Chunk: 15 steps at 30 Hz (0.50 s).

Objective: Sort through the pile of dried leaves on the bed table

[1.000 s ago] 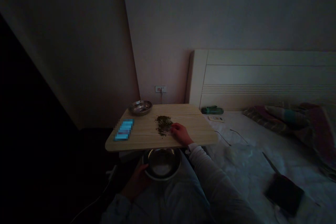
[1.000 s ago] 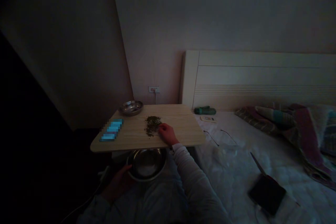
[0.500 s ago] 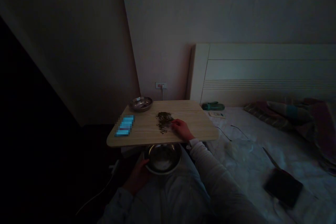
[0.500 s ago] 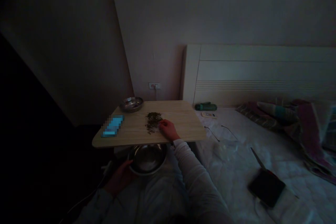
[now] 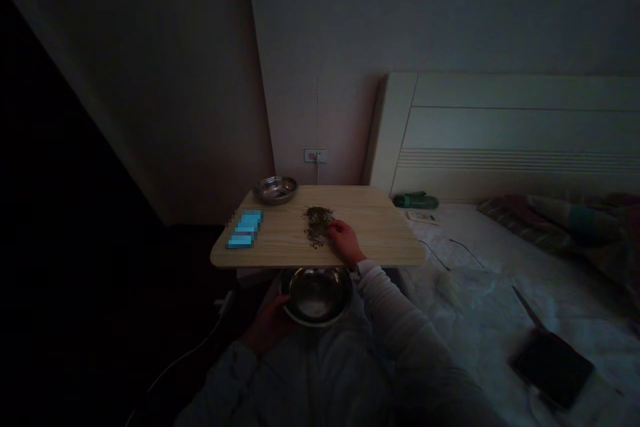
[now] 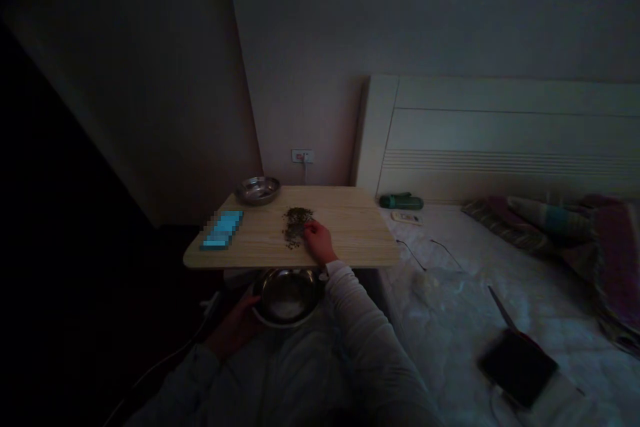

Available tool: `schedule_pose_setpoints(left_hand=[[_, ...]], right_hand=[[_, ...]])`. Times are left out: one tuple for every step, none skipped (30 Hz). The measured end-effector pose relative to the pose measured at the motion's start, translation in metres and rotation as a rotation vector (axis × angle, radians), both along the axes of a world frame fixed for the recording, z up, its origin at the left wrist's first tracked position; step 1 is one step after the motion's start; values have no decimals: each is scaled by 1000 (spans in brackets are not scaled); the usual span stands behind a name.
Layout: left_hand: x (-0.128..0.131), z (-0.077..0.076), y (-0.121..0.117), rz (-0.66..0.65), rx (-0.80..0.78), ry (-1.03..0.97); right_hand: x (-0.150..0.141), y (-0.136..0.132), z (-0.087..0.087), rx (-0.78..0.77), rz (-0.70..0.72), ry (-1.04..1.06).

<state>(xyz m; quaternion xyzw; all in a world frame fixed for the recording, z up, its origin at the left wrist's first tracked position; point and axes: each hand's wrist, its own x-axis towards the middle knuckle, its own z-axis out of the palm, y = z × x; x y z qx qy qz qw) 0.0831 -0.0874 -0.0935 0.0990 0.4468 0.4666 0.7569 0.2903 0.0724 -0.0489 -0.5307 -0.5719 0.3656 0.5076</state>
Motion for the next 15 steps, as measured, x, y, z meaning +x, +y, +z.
schedule_pose_setpoints(left_hand=[[0, 3, -1, 1, -2, 3], [1, 6, -1, -1, -3, 3], [1, 9, -1, -4, -9, 4], [1, 11, -1, -6, -17, 6], [1, 11, -1, -4, -20, 7], [0, 11, -1, 3, -16, 9], [0, 11, -1, 15, -5, 12], [0, 9, 0, 25, 9, 14], [0, 8, 0, 31, 20, 16], [0, 6, 0, 33, 27, 18], [0, 5, 1, 30, 26, 23], [-1, 5, 1, 25, 20, 28], [-1, 4, 1, 21, 14, 32], [0, 4, 1, 19, 9, 34], [0, 5, 1, 20, 4, 34]], right_hand=[[0, -1, -1, 7, 1, -17], [0, -2, -1, 13, 6, -33], [1, -3, -1, 18, 12, -50], [1, -4, -1, 25, 15, -66], [1, -5, -1, 30, 16, -81], [1, -5, 0, 30, 14, -94], [1, -6, 0, 26, 10, -105], [1, -6, 1, 20, 8, -112], [1, -7, 1, 13, 7, -114], [0, -7, 1, 4, 7, -110], [0, -7, 1, -3, 8, -101], [0, -7, 1, -6, 14, -90], [1, -7, 0, -3, 23, -79], [1, -7, 0, 2, 31, -71], [2, -6, -1, 8, 38, -68]])
